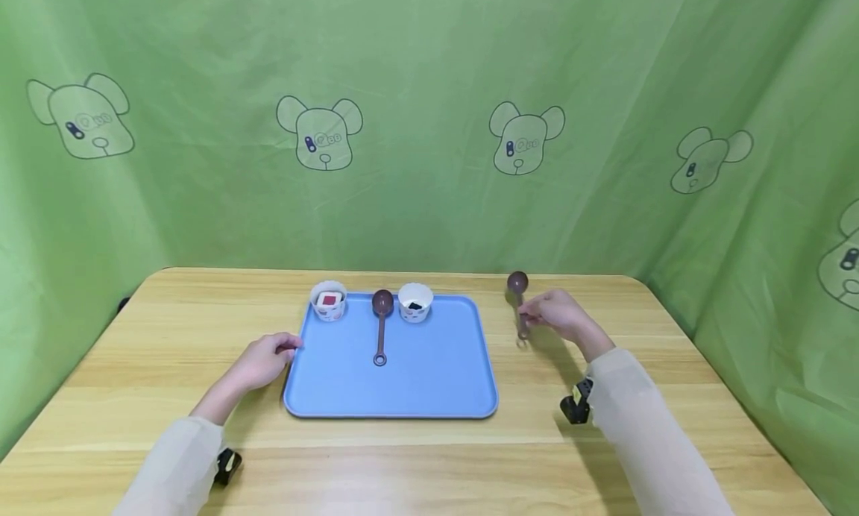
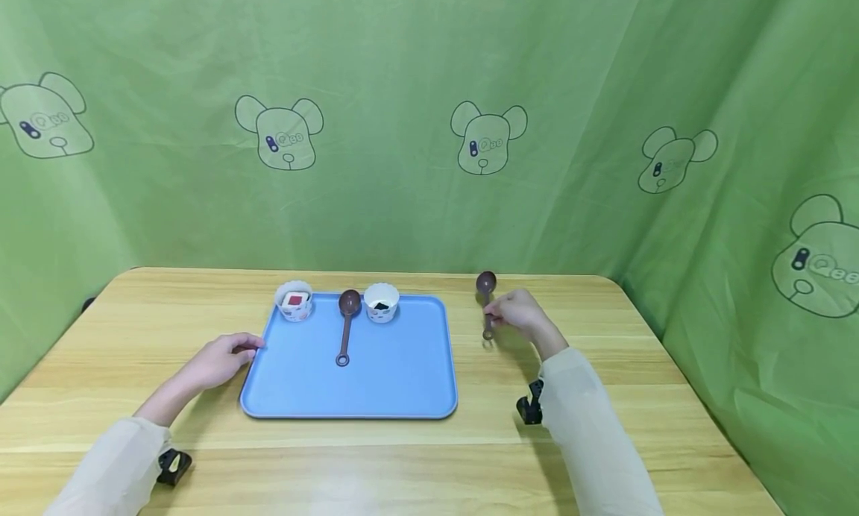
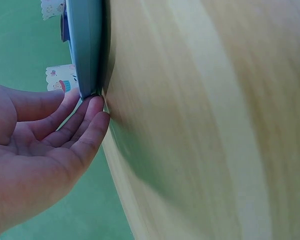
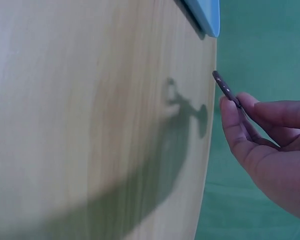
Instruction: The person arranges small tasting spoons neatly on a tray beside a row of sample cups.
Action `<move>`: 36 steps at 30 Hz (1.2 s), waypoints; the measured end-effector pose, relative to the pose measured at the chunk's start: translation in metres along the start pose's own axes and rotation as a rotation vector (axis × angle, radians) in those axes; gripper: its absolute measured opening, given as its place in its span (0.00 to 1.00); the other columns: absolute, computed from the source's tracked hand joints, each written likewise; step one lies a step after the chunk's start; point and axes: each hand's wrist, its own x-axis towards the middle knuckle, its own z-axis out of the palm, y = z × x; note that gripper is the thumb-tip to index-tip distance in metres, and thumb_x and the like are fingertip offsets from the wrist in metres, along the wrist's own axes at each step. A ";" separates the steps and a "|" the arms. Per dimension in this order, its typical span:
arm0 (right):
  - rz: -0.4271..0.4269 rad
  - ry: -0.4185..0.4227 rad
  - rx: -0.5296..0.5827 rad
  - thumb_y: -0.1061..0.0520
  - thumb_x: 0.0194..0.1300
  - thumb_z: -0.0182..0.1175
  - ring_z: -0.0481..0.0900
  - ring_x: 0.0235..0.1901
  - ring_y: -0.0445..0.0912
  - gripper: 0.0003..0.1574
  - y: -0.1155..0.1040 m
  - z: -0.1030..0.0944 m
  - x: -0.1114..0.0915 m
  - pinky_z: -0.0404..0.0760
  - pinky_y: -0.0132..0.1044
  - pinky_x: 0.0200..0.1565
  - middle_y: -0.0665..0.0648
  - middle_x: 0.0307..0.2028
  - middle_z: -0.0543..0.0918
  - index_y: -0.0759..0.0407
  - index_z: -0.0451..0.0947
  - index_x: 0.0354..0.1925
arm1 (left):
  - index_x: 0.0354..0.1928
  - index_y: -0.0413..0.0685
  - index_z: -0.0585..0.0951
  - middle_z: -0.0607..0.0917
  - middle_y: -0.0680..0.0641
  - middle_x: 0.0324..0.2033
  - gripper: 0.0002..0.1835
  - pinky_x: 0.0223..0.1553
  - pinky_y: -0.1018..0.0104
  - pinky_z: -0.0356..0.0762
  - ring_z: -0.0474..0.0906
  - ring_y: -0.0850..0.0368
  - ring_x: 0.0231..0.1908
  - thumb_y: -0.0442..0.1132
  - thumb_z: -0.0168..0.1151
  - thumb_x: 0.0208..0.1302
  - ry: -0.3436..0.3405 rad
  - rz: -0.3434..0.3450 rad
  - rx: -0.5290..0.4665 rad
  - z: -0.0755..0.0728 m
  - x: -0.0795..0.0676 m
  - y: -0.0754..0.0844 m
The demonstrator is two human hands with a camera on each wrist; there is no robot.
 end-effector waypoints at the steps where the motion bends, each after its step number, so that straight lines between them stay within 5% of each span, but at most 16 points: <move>1: 0.001 -0.002 0.004 0.71 0.63 0.44 0.77 0.33 0.44 0.18 -0.001 0.000 0.000 0.78 0.37 0.44 0.79 0.45 0.73 0.86 0.66 0.48 | 0.46 0.30 0.76 0.77 0.31 0.45 0.13 0.48 0.47 0.71 0.72 0.38 0.47 0.28 0.47 0.63 -0.001 0.000 0.000 0.000 0.000 0.000; 36: -0.042 -0.065 0.022 0.77 0.58 0.39 0.78 0.38 0.49 0.20 -0.028 0.024 -0.003 0.77 0.39 0.48 0.80 0.48 0.71 0.88 0.64 0.49 | 0.46 0.29 0.76 0.77 0.31 0.46 0.13 0.49 0.46 0.70 0.71 0.37 0.49 0.27 0.47 0.63 0.005 -0.006 -0.001 0.000 -0.002 0.004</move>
